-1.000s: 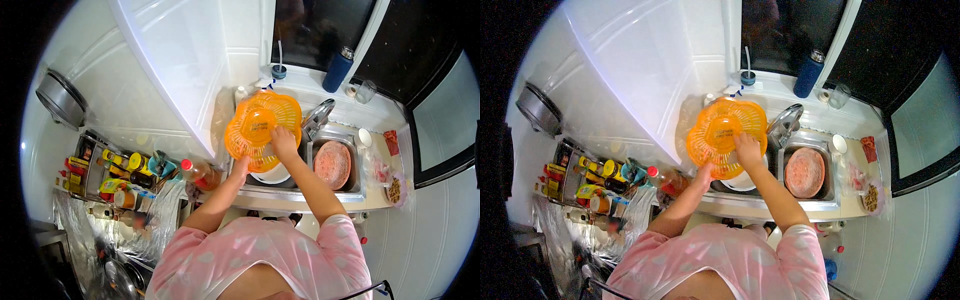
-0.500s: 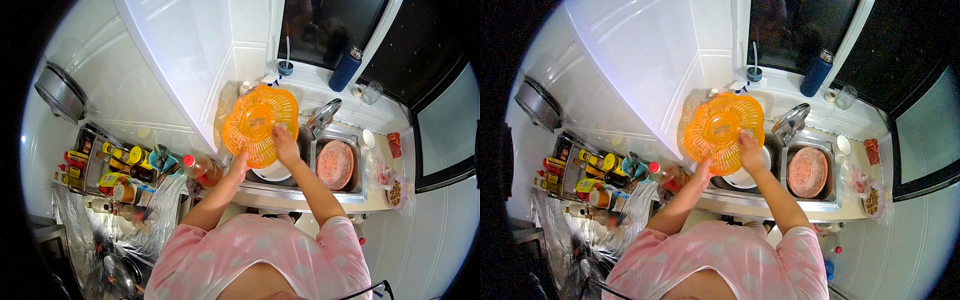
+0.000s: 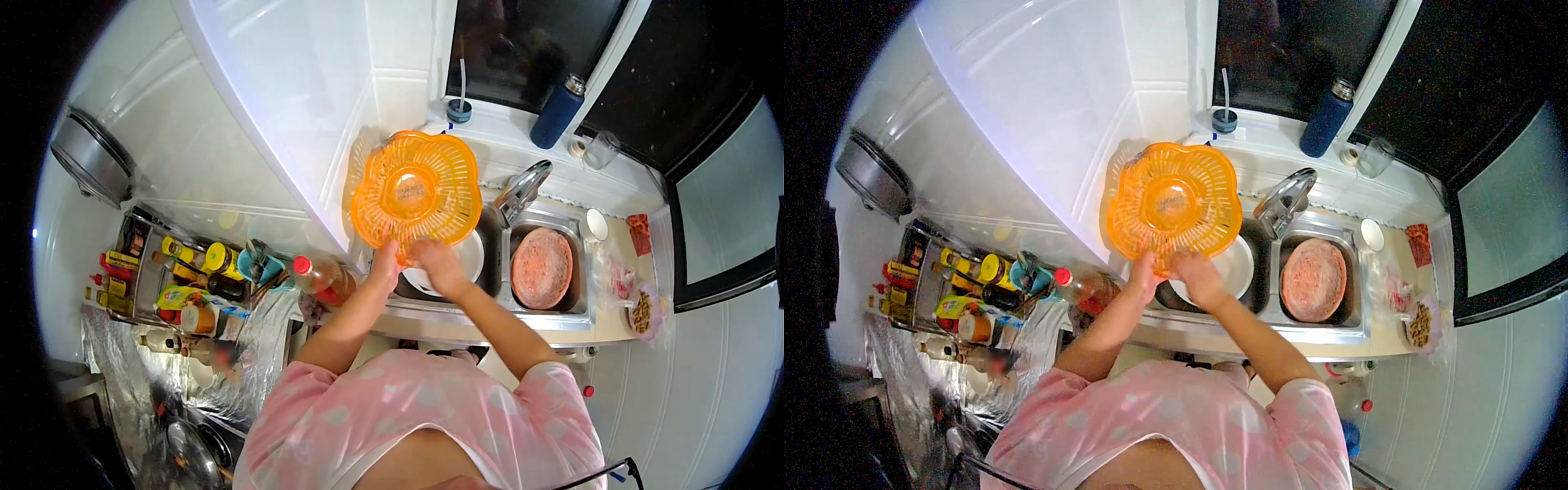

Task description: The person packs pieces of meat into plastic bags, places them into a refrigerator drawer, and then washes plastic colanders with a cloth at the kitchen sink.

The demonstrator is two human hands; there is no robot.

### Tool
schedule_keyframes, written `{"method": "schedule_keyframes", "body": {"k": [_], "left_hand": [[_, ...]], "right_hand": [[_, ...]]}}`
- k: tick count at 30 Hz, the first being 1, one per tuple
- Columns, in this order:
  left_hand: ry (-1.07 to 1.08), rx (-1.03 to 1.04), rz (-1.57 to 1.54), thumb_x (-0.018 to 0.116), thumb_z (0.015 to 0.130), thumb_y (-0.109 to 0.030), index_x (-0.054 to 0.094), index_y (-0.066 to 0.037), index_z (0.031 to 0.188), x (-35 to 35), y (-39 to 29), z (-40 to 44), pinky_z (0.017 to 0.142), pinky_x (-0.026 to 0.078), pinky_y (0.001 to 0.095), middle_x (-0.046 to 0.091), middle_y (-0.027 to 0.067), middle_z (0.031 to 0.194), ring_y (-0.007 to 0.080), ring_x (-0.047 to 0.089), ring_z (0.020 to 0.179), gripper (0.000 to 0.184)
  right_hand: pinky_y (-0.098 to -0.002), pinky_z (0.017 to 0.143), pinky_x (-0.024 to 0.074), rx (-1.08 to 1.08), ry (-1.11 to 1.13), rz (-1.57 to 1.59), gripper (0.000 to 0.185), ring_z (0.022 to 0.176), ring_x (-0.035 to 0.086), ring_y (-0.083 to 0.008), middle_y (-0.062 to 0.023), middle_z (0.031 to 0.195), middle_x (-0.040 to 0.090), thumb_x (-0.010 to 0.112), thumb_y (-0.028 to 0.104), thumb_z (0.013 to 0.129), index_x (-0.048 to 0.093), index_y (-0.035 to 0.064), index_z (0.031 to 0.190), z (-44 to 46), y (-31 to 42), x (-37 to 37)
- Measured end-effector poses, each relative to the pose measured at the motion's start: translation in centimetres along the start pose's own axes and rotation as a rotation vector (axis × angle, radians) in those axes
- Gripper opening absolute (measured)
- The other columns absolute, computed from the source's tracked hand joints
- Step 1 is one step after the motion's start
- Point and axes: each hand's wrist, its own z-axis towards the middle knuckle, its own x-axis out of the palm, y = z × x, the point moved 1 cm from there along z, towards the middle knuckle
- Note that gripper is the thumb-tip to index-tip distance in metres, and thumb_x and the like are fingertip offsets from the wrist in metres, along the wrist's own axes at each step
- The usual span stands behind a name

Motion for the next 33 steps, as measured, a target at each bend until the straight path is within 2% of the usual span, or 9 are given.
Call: {"method": "schedule_keyframes", "body": {"k": [2, 5, 8, 14, 19, 22, 25, 29, 33], "left_hand": [[0.025, 0.009, 0.028, 0.041, 0.086, -0.016, 0.04, -0.005, 0.126, 0.9, -1.1, -1.0, 0.083, 0.051, 0.0449, 0.054, 0.0109, 0.118, 0.0242, 0.058, 0.104, 0.041], [0.032, 0.009, 0.088, 0.04, 0.086, -0.015, 0.038, -0.005, 0.128, 1.1, -1.6, -1.6, 0.082, 0.052, 0.046, 0.054, 0.0116, 0.119, 0.0248, 0.058, 0.103, 0.043], [0.013, -0.004, 0.051, 0.039, 0.086, -0.014, 0.038, -0.006, 0.128, -0.5, -0.4, 0.0, 0.08, 0.052, 0.0463, 0.054, 0.0117, 0.119, 0.0249, 0.058, 0.103, 0.043], [0.053, -0.107, 0.099, 0.041, 0.088, -0.021, 0.038, -0.008, 0.128, -1.1, 0.1, 1.3, 0.079, 0.052, 0.0451, 0.055, 0.0108, 0.118, 0.0245, 0.058, 0.104, 0.043], [0.197, -0.213, 0.354, 0.045, 0.089, -0.028, 0.036, -0.013, 0.13, 0.1, -4.1, -2.0, 0.079, 0.051, 0.0463, 0.053, 0.009, 0.12, 0.0253, 0.058, 0.102, 0.045], [0.097, -0.329, 0.301, 0.046, 0.09, -0.034, 0.034, -0.017, 0.131, -0.7, -4.0, -1.3, 0.081, 0.05, 0.0455, 0.05, 0.007, 0.124, 0.026, 0.058, 0.103, 0.047], [-0.016, -0.054, 0.236, 0.048, 0.09, -0.041, 0.035, -0.017, 0.13, 1.8, -1.9, -2.1, 0.08, 0.05, 0.0446, 0.051, 0.0052, 0.122, 0.0252, 0.058, 0.1, 0.048], [-0.042, -0.023, 0.0, 0.046, 0.09, -0.046, 0.053, -0.014, 0.11, 2.6, 0.9, -1.1, 0.078, 0.047, 0.0365, 0.059, 0.0035, 0.096, 0.0192, 0.057, 0.089, 0.039], [-0.128, 0.029, -0.109, 0.042, 0.086, -0.026, 0.058, -0.005, 0.094, 2.5, -1.0, -1.0, 0.07, 0.049, 0.0335, 0.061, 0.0056, 0.089, 0.0171, 0.059, 0.082, 0.027]], "right_hand": [[-0.043, 0.096, 0.0336, -0.109, -0.07, -0.375, 0.034, 0.112, 0.045, -0.029, -0.0141, 0.119, 0.051, 0.042, 0.011, 0.082, 0.052, 0.0065, 0.114, -0.5, -3.0, -1.6], [-0.0456, 0.099, 0.0303, 0.051, -0.132, -0.619, 0.035, 0.115, 0.044, -0.0295, -0.0152, 0.119, 0.05, 0.043, 0.009, 0.081, 0.051, 0.0066, 0.114, -0.9, -5.4, -4.0], [-0.0453, 0.101, 0.0302, 0.198, -0.129, -0.568, 0.035, 0.116, 0.043, -0.0316, -0.0163, 0.12, 0.05, 0.044, 0.009, 0.081, 0.051, 0.0044, 0.115, -1.1, -5.9, -0.8], [-0.043, 0.094, 0.0386, -0.013, -0.108, 0.039, 0.038, 0.112, 0.047, -0.0339, -0.0177, 0.12, 0.05, 0.047, 0.005, 0.078, 0.05, 0.003, 0.115, 0.1, 2.2, 0.5], [-0.0398, 0.087, 0.0421, -0.001, -0.03, -0.164, 0.027, 0.101, 0.054, -0.0318, -0.014, 0.112, 0.055, 0.052, 0.009, 0.078, 0.057, 0.004, 0.104, -2.3, -5.4, 0.9], [-0.0389, 0.083, 0.044, -0.008, -0.045, -0.286, 0.024, 0.096, 0.056, -0.0316, -0.0126, 0.108, 0.057, 0.052, 0.01, 0.078, 0.058, 0.0051, 0.1, -1.9, -5.4, -1.1], [-0.0385, 0.081, 0.045, 0.11, -0.094, -0.125, 0.024, 0.095, 0.055, -0.0321, -0.0126, 0.107, 0.056, 0.051, 0.009, 0.078, 0.058, 0.0053, 0.101, -0.5, -2.7, -1.1], [-0.0379, 0.083, 0.0449, 0.167, -0.08, 0.039, 0.029, 0.1, 0.052, -0.0325, -0.0146, 0.111, 0.053, 0.05, 0.008, 0.079, 0.055, 0.0054, 0.108, 2.5, 2.1, 0.0], [-0.0432, 0.094, 0.0381, 0.022, -0.127, 0.248, 0.037, 0.112, 0.048, -0.0308, -0.0144, 0.122, 0.049, 0.047, 0.013, 0.085, 0.048, 0.0073, 0.121, 2.9, 4.1, -0.9]]}}
